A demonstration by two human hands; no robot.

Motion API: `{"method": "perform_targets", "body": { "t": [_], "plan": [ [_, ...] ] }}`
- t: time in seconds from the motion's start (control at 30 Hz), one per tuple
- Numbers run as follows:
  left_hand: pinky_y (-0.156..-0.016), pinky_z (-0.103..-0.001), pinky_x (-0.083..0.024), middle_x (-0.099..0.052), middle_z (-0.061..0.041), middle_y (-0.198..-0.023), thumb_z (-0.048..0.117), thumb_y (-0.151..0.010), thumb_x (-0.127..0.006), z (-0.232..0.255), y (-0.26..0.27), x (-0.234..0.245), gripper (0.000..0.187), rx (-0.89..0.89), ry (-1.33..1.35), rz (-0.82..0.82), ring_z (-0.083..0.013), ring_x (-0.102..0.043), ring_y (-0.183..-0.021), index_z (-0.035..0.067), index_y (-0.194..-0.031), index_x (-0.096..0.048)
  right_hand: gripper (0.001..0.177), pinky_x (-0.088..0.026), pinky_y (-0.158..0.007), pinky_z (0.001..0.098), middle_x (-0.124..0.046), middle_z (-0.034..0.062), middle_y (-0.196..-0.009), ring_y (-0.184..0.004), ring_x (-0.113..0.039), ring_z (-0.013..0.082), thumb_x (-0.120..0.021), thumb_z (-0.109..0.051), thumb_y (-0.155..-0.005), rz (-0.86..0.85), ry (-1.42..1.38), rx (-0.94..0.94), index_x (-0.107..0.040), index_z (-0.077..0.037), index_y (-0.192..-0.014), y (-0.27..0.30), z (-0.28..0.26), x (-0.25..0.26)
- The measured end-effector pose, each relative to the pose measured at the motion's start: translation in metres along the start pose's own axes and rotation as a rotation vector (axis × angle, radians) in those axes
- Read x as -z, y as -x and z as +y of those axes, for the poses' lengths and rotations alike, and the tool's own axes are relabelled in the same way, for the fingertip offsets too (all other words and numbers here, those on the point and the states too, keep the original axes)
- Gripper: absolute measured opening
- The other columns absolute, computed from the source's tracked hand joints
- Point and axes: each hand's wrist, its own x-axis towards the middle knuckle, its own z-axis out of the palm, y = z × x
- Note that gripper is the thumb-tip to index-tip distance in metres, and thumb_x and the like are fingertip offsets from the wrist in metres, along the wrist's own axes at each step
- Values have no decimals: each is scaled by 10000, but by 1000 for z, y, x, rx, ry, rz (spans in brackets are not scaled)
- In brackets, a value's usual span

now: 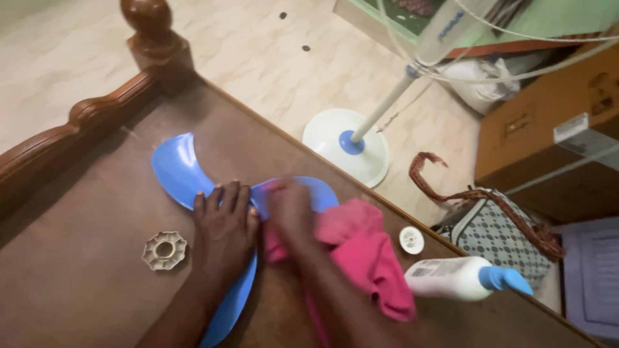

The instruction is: The person wipes a blue fan blade using a pink cloth and liquid from a bottle.

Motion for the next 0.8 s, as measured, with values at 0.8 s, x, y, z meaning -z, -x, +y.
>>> {"method": "perform_targets", "body": {
  "t": [0.8],
  "plan": [
    [-1148,-586,-262,-542,-195,-1414,295,-967,-475,-2,5,-3,487,-5,32,23,-386,-464,-1348,15,-1359,-549,210,-580,-810,443,-734,229,-941,-885,-738,389,-677,-156,-836,-190,17,305,-777,-29,-970,30,-17,31]
  ]
}}
